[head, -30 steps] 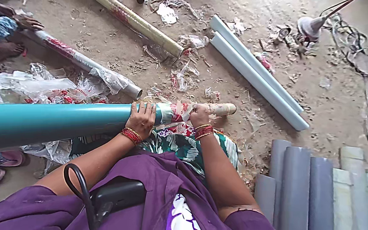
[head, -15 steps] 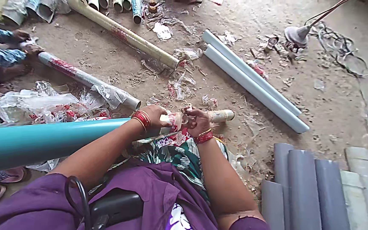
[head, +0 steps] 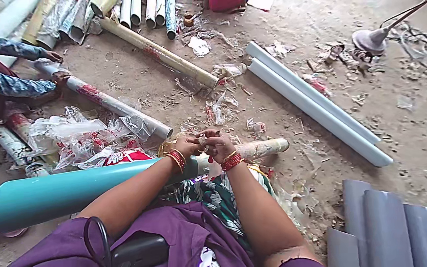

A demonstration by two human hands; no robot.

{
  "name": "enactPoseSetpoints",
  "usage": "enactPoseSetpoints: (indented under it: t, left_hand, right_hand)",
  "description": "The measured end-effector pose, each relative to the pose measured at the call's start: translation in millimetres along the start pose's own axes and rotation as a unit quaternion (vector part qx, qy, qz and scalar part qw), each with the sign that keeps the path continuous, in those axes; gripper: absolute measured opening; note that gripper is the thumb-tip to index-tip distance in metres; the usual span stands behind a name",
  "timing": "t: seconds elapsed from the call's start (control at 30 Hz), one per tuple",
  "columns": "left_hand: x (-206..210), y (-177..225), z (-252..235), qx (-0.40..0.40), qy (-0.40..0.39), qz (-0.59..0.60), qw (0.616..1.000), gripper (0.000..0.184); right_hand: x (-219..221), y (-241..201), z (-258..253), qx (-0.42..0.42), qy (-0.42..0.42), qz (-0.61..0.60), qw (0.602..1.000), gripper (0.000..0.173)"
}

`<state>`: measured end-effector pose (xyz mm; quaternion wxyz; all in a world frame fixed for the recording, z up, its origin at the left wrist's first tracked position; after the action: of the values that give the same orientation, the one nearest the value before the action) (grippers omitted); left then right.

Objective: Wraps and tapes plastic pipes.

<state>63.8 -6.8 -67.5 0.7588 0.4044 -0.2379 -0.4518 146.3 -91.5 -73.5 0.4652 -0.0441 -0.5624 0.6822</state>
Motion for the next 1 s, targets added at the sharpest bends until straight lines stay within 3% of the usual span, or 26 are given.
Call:
enactPoseSetpoints:
  t: [0.13,0.2,0.3,0.43,0.53,0.63,0.8,1.0]
  left_hand:
    - [-12,-2,0,-0.021,0.067,0.094,0.993,0.011]
    - [-11,-1,-1,-0.019,0.032,0.118,0.992,0.009]
    - [-5,3,0,-0.019,-0.007,0.152,0.988,0.016]
    - [-9,1,1,-0.027,0.040,0.130,0.990,0.011]
    - [-17,-2,0,-0.026,0.089,0.119,0.989,0.002]
    - [-23,-6,-7,-0.032,0.112,0.124,0.985,0.005]
    - [-15,-2,-6,0.015,0.075,0.054,0.996,0.013]
    - [1,-3,0,-0.039,-0.027,0.104,0.993,0.012]
  right_hand:
    - [-6,-4,-5,0.000,0.013,0.187,0.982,0.032]
    - [-11,-6,-4,-0.004,0.041,0.229,0.972,0.033]
    - [-15,-15,-5,-0.040,0.051,0.285,0.956,0.020]
    - [-7,-14,-8,-0.041,0.008,0.195,0.980,0.012]
    - [-6,-11,1,0.004,-0.016,0.061,0.998,0.019]
    - [-10,-16,3,0.023,0.009,-0.011,1.000,0.031]
    - [-8,-14,6,0.030,-0.004,-0.043,0.999,0.032]
    - [-8,-18,12,0.017,-0.021,0.003,1.000,0.035]
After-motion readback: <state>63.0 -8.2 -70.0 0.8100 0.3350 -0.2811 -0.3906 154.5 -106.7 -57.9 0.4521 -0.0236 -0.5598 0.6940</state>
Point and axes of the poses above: each hand's wrist, its own z-axis away from the middle knuckle, its own x-axis out of the palm, y = z × x, the point moved 8 cm from there along -z, towards the middle knuckle, and after that the axes turned 5 degrees about -z, right-handed, at the moved point
